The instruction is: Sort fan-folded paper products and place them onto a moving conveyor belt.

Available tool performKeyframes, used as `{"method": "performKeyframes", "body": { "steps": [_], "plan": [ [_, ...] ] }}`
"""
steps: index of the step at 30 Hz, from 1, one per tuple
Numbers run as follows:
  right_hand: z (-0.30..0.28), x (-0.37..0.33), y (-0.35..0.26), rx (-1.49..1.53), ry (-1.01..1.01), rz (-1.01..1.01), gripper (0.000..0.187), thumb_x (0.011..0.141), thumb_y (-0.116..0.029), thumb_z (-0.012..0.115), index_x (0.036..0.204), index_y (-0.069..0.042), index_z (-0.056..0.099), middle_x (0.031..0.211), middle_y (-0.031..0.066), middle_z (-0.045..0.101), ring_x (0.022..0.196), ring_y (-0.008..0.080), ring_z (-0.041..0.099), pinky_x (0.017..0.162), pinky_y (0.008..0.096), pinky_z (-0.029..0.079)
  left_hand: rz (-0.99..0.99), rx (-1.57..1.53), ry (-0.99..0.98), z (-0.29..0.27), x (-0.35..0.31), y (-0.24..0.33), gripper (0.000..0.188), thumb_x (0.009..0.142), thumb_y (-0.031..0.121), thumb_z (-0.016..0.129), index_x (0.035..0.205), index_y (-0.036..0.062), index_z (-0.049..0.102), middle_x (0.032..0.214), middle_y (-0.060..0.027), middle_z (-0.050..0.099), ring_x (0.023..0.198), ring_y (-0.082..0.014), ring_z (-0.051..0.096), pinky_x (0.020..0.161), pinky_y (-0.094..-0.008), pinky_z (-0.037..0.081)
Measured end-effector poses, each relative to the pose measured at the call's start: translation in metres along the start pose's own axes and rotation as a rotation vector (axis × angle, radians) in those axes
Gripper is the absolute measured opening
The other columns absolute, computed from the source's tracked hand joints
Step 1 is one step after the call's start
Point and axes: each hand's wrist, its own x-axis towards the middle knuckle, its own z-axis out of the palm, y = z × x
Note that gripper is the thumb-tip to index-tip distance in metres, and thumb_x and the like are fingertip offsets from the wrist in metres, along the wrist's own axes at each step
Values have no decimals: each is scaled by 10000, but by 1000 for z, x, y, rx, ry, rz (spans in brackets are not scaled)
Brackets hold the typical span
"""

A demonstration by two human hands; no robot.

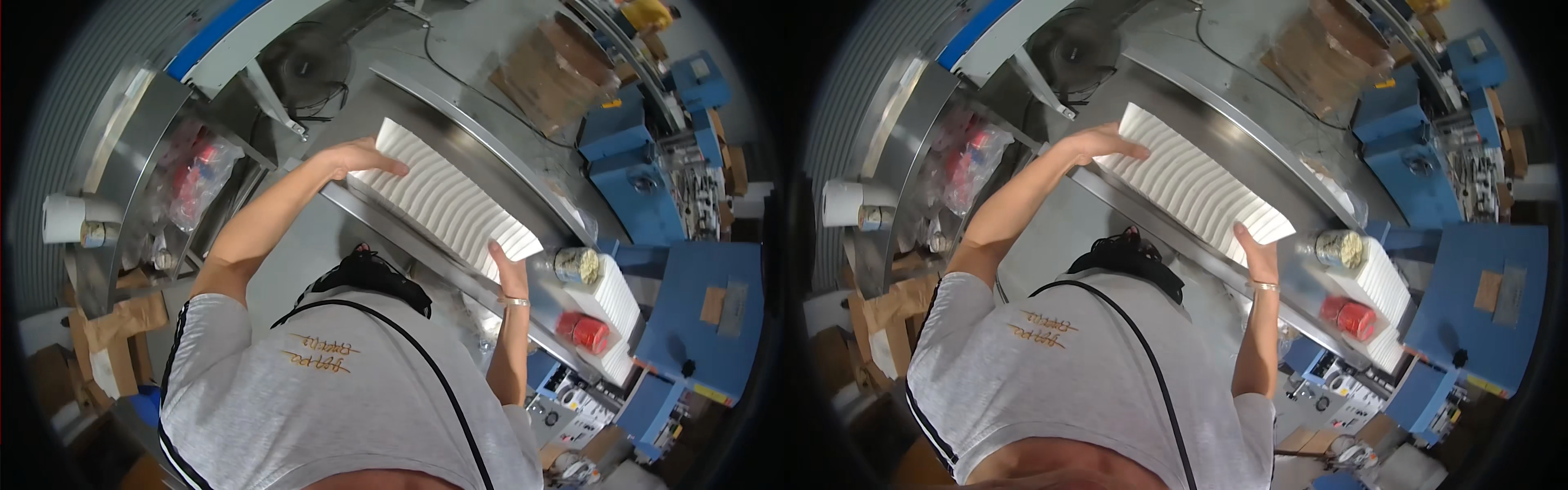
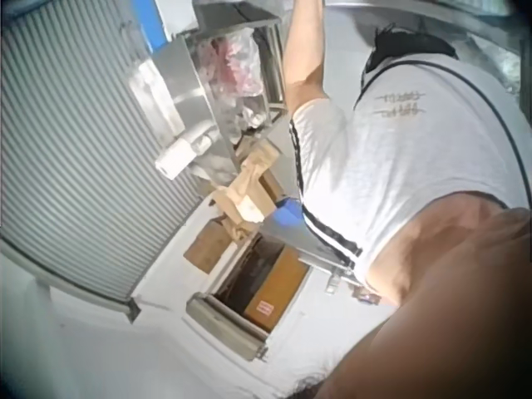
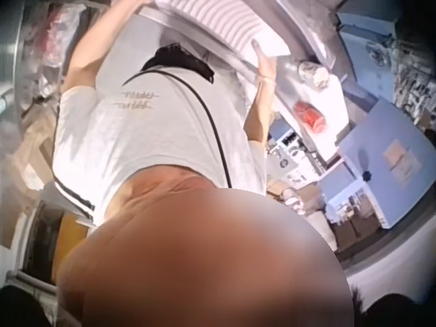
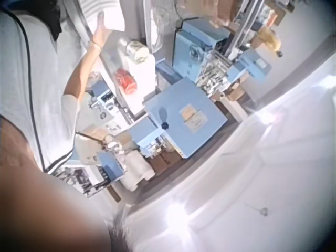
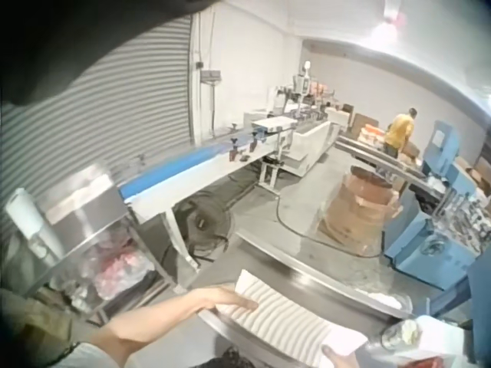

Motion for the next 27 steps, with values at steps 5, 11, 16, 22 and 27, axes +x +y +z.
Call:
{"method": "performKeyframes", "body": {
  "steps": [5,11,16,22,27],
  "plan": [
    [15,-8,-33,7,-20,256,796,743,-454,736,1333,-2,452,1325,117,491,1207,262,434,976,456,347,-39,60,94,-15,-36,2,476,763,324,749,1090,-11,664,1124,-112,654,1093,-187,580,939,-293,427],
    [93,6,-106,162,-177,-228,685,810,-160,671,1378,44,346,1371,129,440,1226,243,440,1044,348,319,388,-178,364,-78,-79,-37,466,701,247,798,1069,25,618,966,-61,652,924,-158,590,829,-291,469],
    [231,33,-181,61,-341,-374,651,821,-170,675,1351,55,371,1340,131,464,1216,243,445,1039,352,321,502,-401,534,-196,-168,-87,586,711,151,802,1220,40,533,1085,-56,622,989,-132,578,884,-291,465],
    [462,48,-263,-140,-714,-487,411,839,-186,657,1165,45,563,1136,87,601,1022,179,552,921,324,409,404,-433,893,-319,-307,-173,854,692,230,796,1388,17,349,1288,-142,510,1205,-227,463,1027,-343,351],
    [650,47,-294,121,-1113,-351,459,870,-249,653,1226,11,526,1142,73,585,1040,165,544,913,315,424,170,-656,1151,-366,-405,-240,772,760,353,745,1356,-1,406,1314,-158,500,1251,-244,433,1061,-344,313]
  ]
}}
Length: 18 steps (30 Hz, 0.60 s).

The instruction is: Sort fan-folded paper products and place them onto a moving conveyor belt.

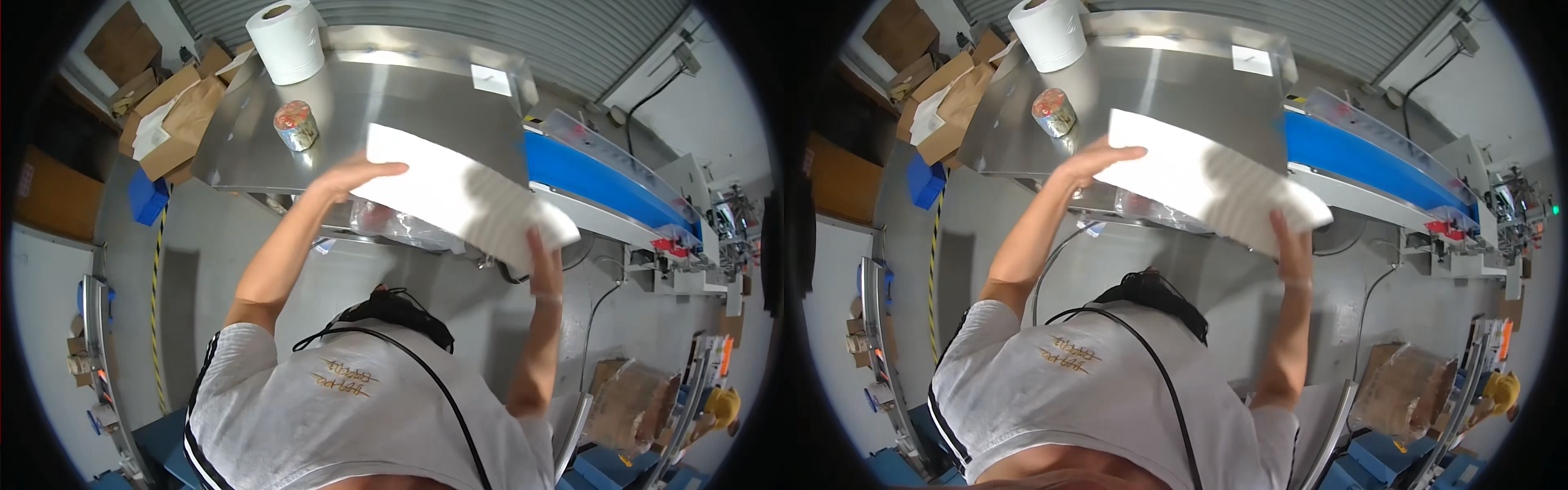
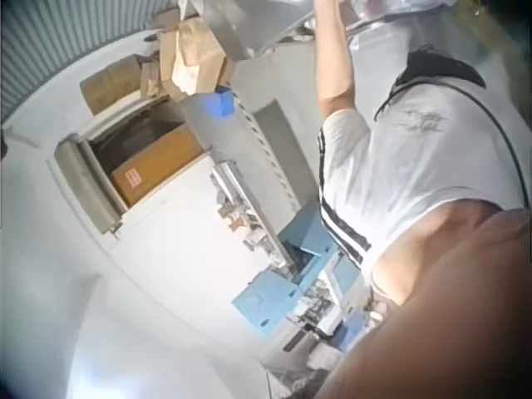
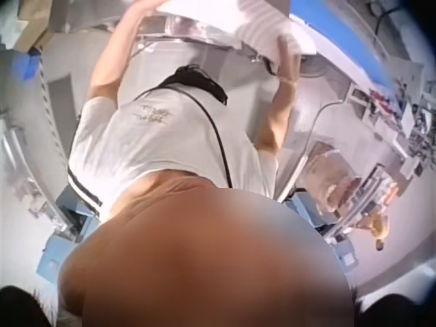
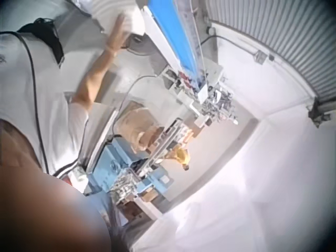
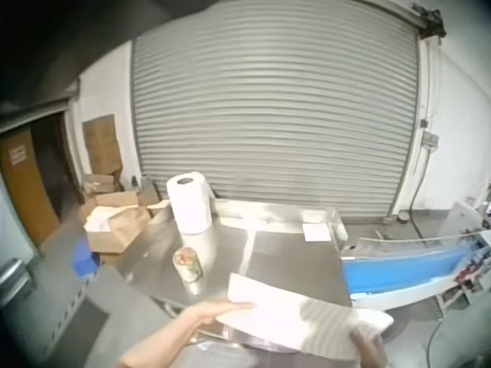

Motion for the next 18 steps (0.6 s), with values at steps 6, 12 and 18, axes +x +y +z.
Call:
{"method": "performKeyframes", "body": {
  "steps": [6,12,18],
  "plan": [
    [75,181,20,-389,-404,77,573,858,-469,630,1205,-17,568,1145,47,607,1047,150,554,914,311,432,-189,-111,250,-77,11,-15,747,819,442,658,1361,-5,404,1363,-143,460,1281,-239,399,1063,-342,298],
    [130,297,10,-418,-727,351,664,860,-547,567,1243,-5,549,1171,134,611,1109,209,554,925,331,423,-200,189,450,-83,14,-38,743,881,546,527,1386,21,382,1355,-129,479,1253,-244,446,1058,-349,323],
    [168,344,-22,-835,-940,-96,702,798,-524,651,1243,8,542,1211,172,597,1147,277,548,977,327,390,-422,245,476,-9,-3,-19,798,894,632,419,1360,-16,414,1366,-209,455,1252,-280,443,1050,-365,343]
  ]
}}
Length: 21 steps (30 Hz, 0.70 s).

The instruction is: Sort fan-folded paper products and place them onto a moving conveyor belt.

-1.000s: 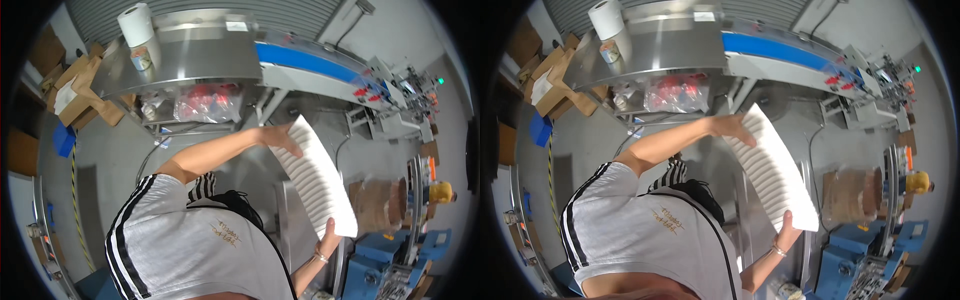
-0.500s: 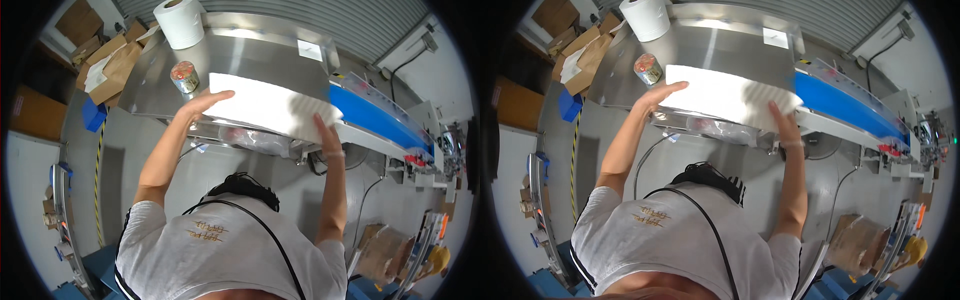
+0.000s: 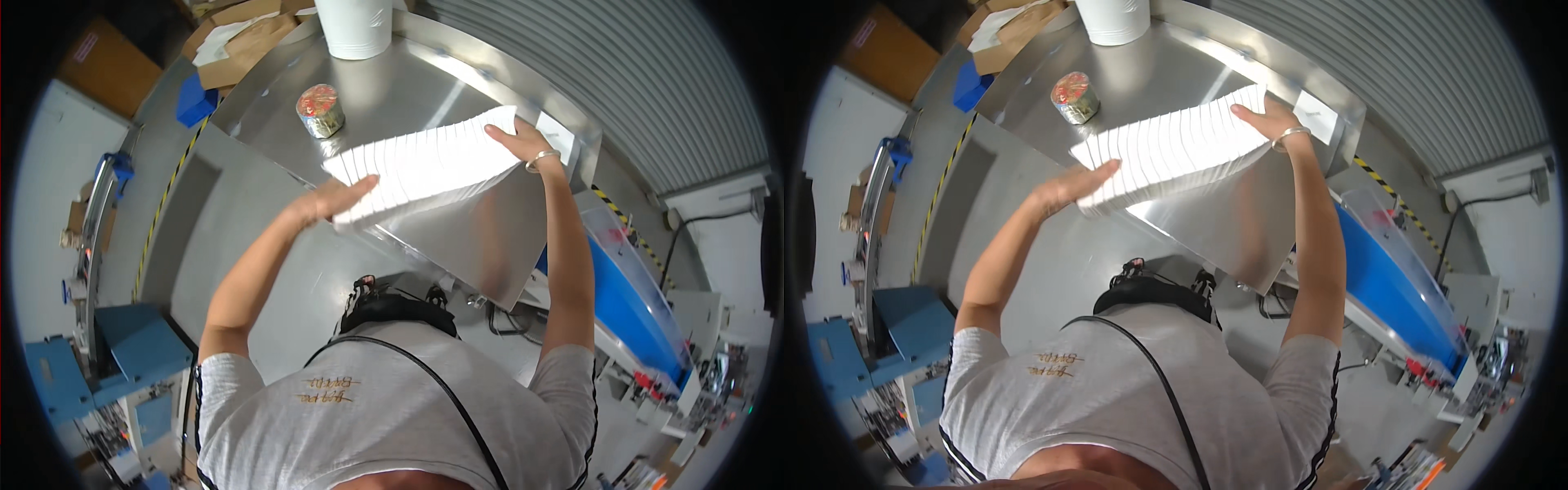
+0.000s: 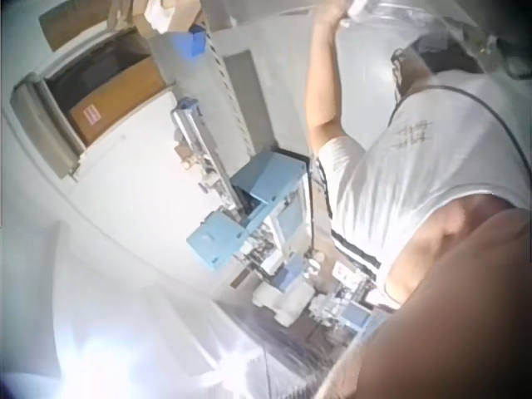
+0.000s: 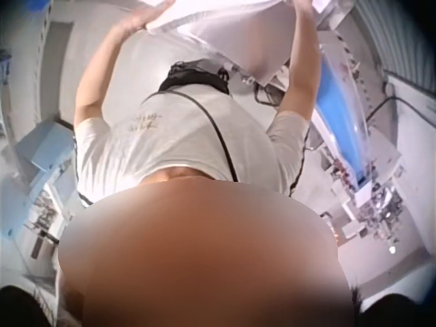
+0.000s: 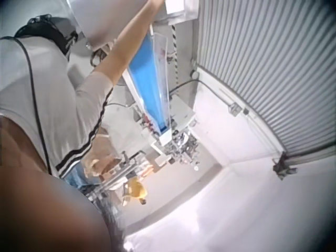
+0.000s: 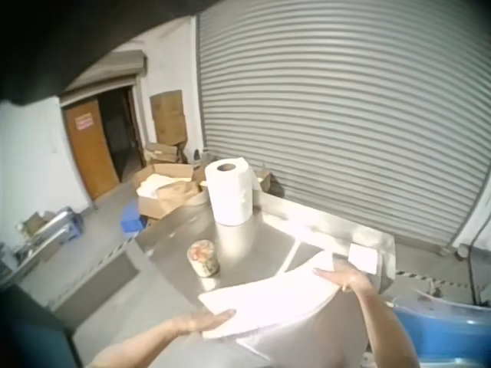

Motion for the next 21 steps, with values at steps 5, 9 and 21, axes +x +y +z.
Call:
{"method": "performKeyframes", "body": {
  "steps": [5,9,21],
  "plan": [
    [4,64,-25,-428,13,-127,1031,739,-740,506,1387,46,343,1285,238,524,1236,334,479,1037,356,360,-143,-896,28,110,-32,-1,533,822,414,692,1099,-31,594,897,-82,638,718,-125,600,676,-232,533],
    [45,96,-66,-610,-80,-355,1000,734,-759,484,1379,-1,383,1253,237,547,1178,353,523,1007,363,395,-137,-1622,-43,181,-57,47,347,918,165,577,1177,-43,473,1030,-148,629,872,-202,657,741,-277,583],
    [133,77,-128,-524,-80,-1131,679,846,-572,519,1319,-87,471,1266,150,527,1215,324,440,1031,417,326,-1,-2024,-309,269,-54,71,340,923,136,556,1252,85,489,1267,-38,555,1122,-169,559,847,-344,490]
  ]
}}
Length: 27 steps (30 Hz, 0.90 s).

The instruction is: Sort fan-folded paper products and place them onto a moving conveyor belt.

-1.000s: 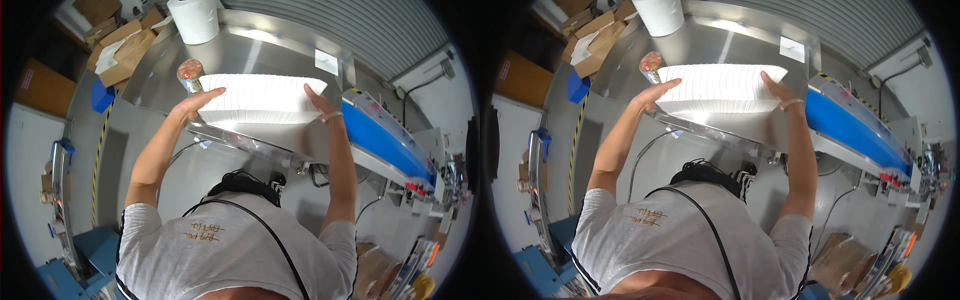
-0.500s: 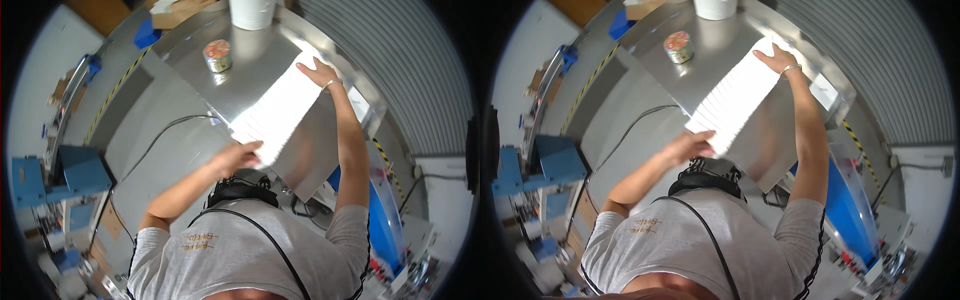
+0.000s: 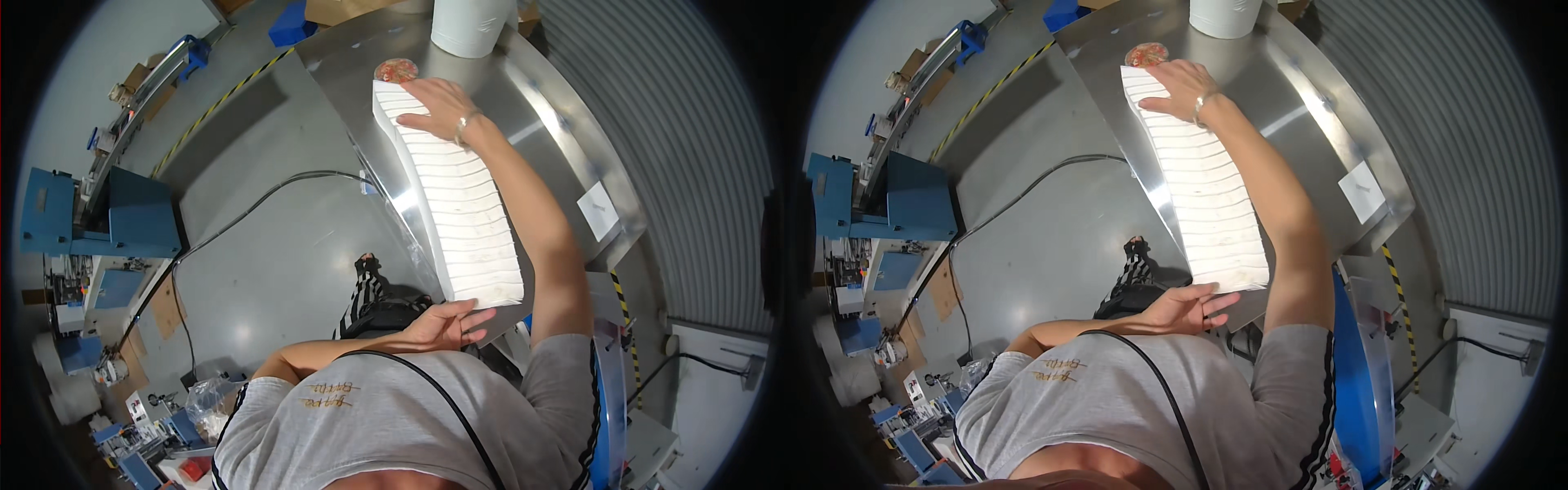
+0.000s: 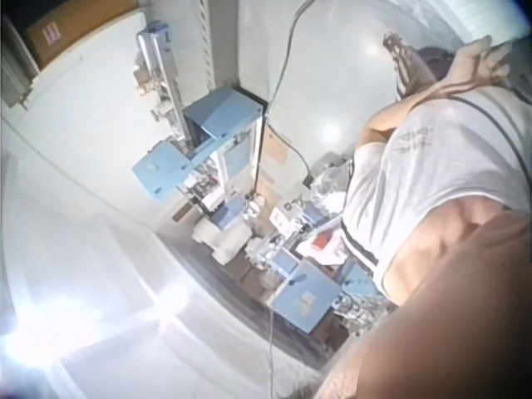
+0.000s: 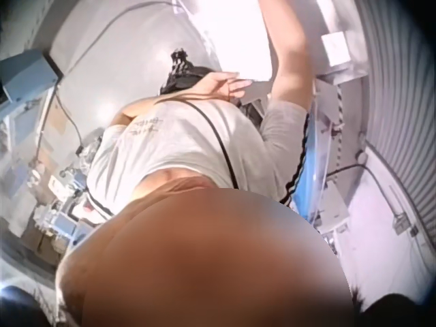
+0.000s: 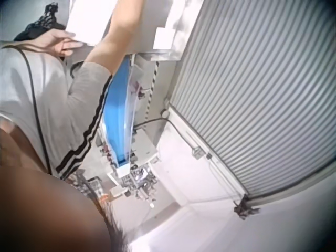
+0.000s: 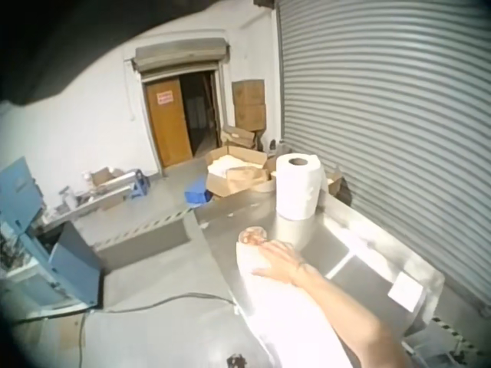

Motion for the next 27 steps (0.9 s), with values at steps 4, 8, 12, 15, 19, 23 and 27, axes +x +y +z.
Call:
{"method": "performKeyframes", "body": {
  "steps": [4,8,12,15,19,23,27],
  "plan": [
    [-33,-75,-8,104,35,153,559,889,-419,546,1318,-70,468,1334,153,478,1248,328,413,1045,401,320,-17,34,-37,-11,7,-7,314,911,144,570,1218,94,527,1231,-16,569,1101,-181,555,841,-334,475],
    [-80,-195,-14,272,55,480,470,875,-241,607,1295,-63,494,1260,162,550,1131,327,542,947,366,435,9,83,-94,-9,12,-8,289,920,168,555,1198,89,557,1206,4,584,1056,-186,574,816,-322,481],
    [-80,-314,-42,493,-253,784,714,740,-145,752,1367,-55,422,1281,178,543,1170,239,537,953,343,440,33,103,-111,-15,24,-1,318,946,176,505,1248,77,512,1248,-11,577,981,-207,623,792,-342,513],
    [-36,-347,-73,836,-4,701,742,747,-223,750,1354,17,395,1300,227,509,1206,328,501,1000,337,392,-33,368,-33,3,20,1,284,927,122,530,1203,55,515,1143,-87,615,871,-190,645,731,-287,519],
    [-9,-340,-96,845,288,825,589,806,-219,707,1307,-20,469,1255,178,561,1156,291,543,952,330,427,232,1351,-138,27,1,-15,383,844,125,661,1204,62,544,873,-68,644,755,-173,613,692,-265,477],
    [1,-339,-105,693,438,892,509,805,-213,702,1256,-51,532,1204,147,594,1097,296,571,915,349,455,1340,2444,37,46,16,-1,573,744,187,706,1264,56,503,1344,-182,412,1262,-403,369,998,-534,284],
    [-6,-341,-115,580,466,819,522,777,-214,719,1243,-58,545,1196,136,597,1092,312,567,908,364,460,1340,2485,62,28,30,18,493,753,89,706,1223,62,560,1327,-151,469,1264,-382,390,1011,-483,314]
  ]
}}
